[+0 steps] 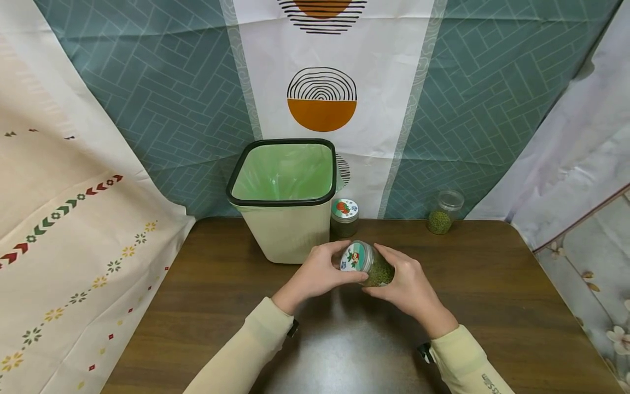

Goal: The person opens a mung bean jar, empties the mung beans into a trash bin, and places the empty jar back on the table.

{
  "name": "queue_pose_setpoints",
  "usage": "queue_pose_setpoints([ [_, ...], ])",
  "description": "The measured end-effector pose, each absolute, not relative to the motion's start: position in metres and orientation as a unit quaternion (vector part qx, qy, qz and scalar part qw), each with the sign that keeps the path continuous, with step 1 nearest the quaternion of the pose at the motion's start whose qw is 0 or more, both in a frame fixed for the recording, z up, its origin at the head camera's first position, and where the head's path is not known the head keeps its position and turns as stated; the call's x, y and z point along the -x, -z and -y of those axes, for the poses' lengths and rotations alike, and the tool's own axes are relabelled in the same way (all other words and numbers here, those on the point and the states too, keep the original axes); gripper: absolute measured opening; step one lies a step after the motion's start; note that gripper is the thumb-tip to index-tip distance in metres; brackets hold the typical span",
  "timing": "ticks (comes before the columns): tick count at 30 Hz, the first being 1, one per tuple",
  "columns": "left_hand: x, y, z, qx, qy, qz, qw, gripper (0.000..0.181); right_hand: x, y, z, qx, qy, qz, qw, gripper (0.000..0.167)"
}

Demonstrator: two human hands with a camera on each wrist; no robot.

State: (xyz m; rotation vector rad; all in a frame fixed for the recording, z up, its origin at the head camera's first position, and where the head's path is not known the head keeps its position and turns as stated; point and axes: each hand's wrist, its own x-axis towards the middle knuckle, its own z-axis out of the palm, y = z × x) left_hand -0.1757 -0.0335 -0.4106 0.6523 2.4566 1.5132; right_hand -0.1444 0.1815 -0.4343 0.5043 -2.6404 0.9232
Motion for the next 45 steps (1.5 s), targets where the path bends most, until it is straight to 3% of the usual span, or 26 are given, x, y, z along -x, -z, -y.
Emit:
queue_pose_setpoints([
  [7, 0.174, 0.409, 0.029, -0.159, -0.492, -0.851, 0.090, 0.086, 0.145, 0.435, -0.182, -0.174, -0.319, 0.919, 0.154, 0.093],
  [12, 0.176, 0.409, 0.032, -0.189, -0.478, -0.854, 0.080, 0.088, 0.145, 0.434, -0.182, -0.171, -0.322, 0.918, 0.158, 0.093],
  [20, 0.179, 0.409, 0.037, -0.243, -0.487, -0.834, 0.092, 0.086, 0.146, 0.433, -0.183, -0.168, -0.324, 0.918, 0.152, 0.093],
  [26, 0.177, 0.410, 0.032, -0.206, -0.549, -0.802, 0.114, 0.080, 0.146, 0.433, -0.183, -0.166, -0.324, 0.918, 0.156, 0.094],
  [33, 0.175, 0.411, 0.027, -0.174, -0.554, -0.810, 0.083, 0.073, 0.146, 0.432, -0.183, -0.167, -0.329, 0.915, 0.166, 0.094],
  [40, 0.178, 0.409, 0.034, -0.199, -0.564, -0.792, 0.125, 0.087, 0.146, 0.433, -0.183, -0.164, -0.330, 0.915, 0.163, 0.094],
  [45, 0.179, 0.409, 0.036, -0.214, -0.567, -0.784, 0.133, 0.085, 0.147, 0.435, -0.183, -0.164, -0.331, 0.915, 0.163, 0.094],
])
